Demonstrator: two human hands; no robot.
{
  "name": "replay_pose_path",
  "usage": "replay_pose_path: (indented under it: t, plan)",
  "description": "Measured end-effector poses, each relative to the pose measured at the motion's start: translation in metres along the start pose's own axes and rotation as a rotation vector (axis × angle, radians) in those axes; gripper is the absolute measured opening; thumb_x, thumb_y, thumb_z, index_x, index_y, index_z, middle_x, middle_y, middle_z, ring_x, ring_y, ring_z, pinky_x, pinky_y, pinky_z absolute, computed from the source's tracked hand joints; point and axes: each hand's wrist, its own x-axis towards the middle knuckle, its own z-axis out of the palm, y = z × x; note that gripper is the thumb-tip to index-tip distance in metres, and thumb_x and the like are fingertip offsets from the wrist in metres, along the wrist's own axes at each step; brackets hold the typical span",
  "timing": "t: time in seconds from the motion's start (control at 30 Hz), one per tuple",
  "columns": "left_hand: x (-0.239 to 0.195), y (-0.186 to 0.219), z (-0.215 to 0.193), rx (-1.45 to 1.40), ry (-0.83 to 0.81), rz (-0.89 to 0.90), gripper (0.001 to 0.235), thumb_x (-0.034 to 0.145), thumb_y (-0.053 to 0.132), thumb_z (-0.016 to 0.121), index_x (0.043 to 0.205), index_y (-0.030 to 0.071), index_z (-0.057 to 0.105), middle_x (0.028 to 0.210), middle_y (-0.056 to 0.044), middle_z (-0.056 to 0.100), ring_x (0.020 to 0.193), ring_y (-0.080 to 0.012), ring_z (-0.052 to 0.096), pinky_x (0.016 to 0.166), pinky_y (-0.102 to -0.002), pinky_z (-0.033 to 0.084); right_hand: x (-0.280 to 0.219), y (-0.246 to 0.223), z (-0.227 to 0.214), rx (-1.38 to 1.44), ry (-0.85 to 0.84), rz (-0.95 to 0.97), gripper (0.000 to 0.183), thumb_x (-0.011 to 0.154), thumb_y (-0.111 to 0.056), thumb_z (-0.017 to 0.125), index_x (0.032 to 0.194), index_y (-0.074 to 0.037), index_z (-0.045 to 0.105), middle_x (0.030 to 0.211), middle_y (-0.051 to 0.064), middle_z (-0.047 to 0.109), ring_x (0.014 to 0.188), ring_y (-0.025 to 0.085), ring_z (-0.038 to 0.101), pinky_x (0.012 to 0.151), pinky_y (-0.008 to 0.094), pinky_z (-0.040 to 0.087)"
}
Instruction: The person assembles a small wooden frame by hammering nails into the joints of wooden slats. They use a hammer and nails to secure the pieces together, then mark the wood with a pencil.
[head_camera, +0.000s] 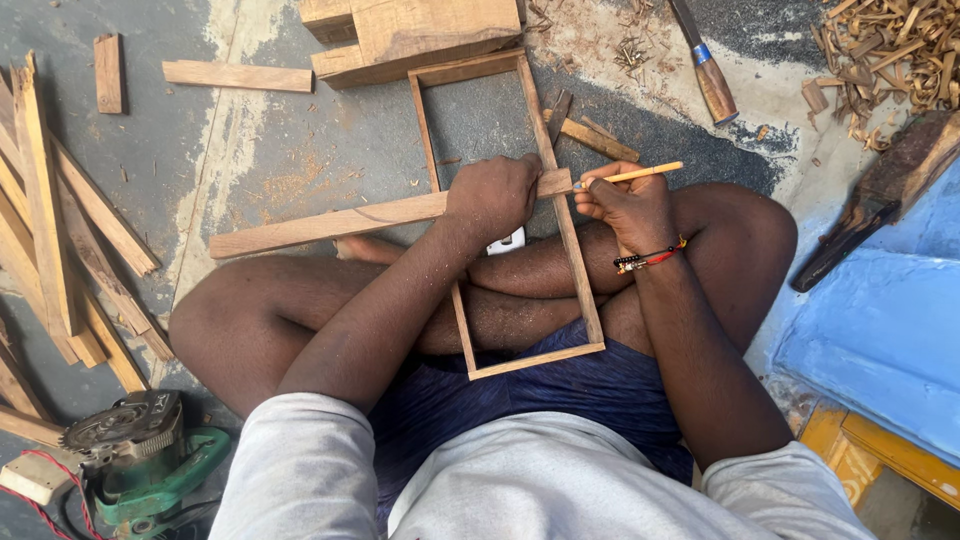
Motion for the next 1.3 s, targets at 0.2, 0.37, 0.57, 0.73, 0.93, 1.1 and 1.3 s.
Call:
replay_pose_path:
  t: [0.2,0.37,0.57,0.73,0.93,1.1,1.3]
  plan:
    - [0.0012,0.0013,-0.0016,-0.001,-0.046,-0.033,0.026,0.103,0.029,0.05,0.113,0.011,0.064,0.075,-0.012,0.072,0.071,-0.0301,0.075,0.065,-0.047,0.06,0.0018,-0.0004,-0.0007,-0.013,-0.003,0.005,0.008,0.098,0.0,0.068,0.103,0.006,0.069,0.09,0.015,0.075,0.076,0.014,0.075,0.067,0.023,0.064]
    - [0.0012,0.0015,-0.0024,0.005,-0.028,-0.014,0.026,0.103,0.029,0.05,0.114,0.01,0.064,0.075,-0.012,0.072,0.071,-0.0307,0.075,0.064,-0.047,0.059,0.0025,-0.0012,0.0003,-0.023,-0.003,-0.014,0.008,0.098,0.0,0.067,0.102,0.007,0.069,0.089,0.015,0.075,0.075,0.013,0.075,0.066,0.023,0.064]
    - [-0.0005,0.0018,0.0003,0.015,-0.01,-0.009,0.025,0.102,0.028,0.052,0.112,0.01,0.065,0.075,-0.012,0.073,0.072,-0.0308,0.075,0.064,-0.047,0.059,0.0004,-0.0002,0.0007,-0.02,-0.004,-0.03,0.007,0.098,0.001,0.068,0.101,0.007,0.068,0.088,0.014,0.075,0.074,0.013,0.075,0.066,0.023,0.064]
    - [0.001,0.002,-0.0009,0.025,-0.023,-0.017,0.026,0.104,0.03,0.051,0.112,0.01,0.064,0.073,-0.011,0.072,0.069,-0.0274,0.075,0.062,-0.044,0.06,0.0014,-0.0013,0.0042,-0.095,0.034,-0.056,0.006,0.096,0.001,0.068,0.1,0.006,0.069,0.088,0.014,0.075,0.074,0.012,0.075,0.065,0.022,0.063]
    - [-0.0008,0.0032,0.0003,0.022,-0.023,-0.02,0.026,0.104,0.03,0.051,0.111,0.009,0.064,0.073,-0.01,0.071,0.068,-0.0266,0.074,0.062,-0.043,0.06,-0.001,-0.0006,0.0042,-0.113,0.037,-0.057,0.006,0.096,0.002,0.067,0.1,0.006,0.069,0.088,0.014,0.075,0.074,0.012,0.075,0.065,0.022,0.063]
    - [-0.0002,0.0016,-0.0017,0.039,0.01,-0.003,0.024,0.103,0.028,0.052,0.109,0.009,0.065,0.073,-0.011,0.071,0.069,-0.0296,0.074,0.062,-0.046,0.059,0.005,0.0001,0.008,-0.133,0.052,-0.086,0.005,0.095,0.004,0.066,0.099,0.006,0.069,0.087,0.014,0.074,0.074,0.013,0.074,0.066,0.022,0.064]
    - [-0.0001,0.0032,-0.0019,0.021,-0.017,-0.008,0.023,0.102,0.027,0.051,0.109,0.009,0.064,0.074,-0.011,0.072,0.069,-0.03,0.074,0.062,-0.046,0.059,0.0012,0.0016,0.0044,-0.138,0.044,-0.099,0.006,0.096,0.004,0.064,0.1,0.006,0.068,0.088,0.014,0.075,0.073,0.013,0.074,0.067,0.022,0.064]
